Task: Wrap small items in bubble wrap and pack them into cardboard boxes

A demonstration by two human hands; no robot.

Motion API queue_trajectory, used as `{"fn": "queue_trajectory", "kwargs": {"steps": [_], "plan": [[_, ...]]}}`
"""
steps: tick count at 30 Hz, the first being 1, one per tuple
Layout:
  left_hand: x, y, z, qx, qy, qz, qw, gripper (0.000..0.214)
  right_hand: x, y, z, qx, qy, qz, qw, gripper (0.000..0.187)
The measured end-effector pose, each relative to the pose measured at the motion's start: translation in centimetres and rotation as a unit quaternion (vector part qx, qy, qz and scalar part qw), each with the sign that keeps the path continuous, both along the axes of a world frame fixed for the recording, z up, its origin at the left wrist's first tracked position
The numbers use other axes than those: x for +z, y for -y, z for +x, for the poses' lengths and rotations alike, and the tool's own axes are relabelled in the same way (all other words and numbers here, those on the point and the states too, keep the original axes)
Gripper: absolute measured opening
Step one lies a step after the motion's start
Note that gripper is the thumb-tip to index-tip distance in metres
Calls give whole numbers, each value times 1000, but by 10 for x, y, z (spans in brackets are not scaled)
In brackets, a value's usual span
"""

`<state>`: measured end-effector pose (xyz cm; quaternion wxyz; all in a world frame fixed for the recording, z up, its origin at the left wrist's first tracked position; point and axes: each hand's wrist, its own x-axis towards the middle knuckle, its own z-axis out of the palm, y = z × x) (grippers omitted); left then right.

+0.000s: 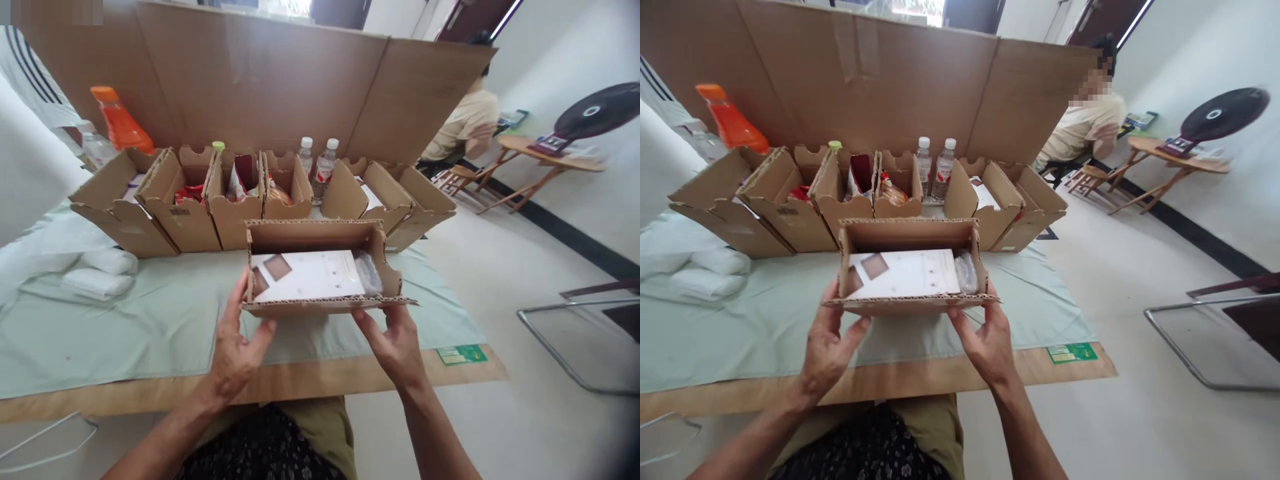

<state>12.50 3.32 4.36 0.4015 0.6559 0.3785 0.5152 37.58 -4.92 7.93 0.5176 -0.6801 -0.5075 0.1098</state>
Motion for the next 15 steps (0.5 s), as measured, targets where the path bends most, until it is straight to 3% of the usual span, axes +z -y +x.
{"fn": "queue_trajectory", "kwargs": {"steps": [3,6,11,15], "plan": [[-15,29,7,-43,-59,11,997,81,-26,19,27,5,-71,-22,997,70],[-15,46,6,-58,-96,33,993,83,-41,14,43,42,-125,-7,991,63],[-10,56,19,-74,-116,20,990,88,-37,-17,67,77,-135,14,988,61],[-11,47,38,-83,-102,6,991,88,-29,-47,84,89,-129,28,987,59]]}}
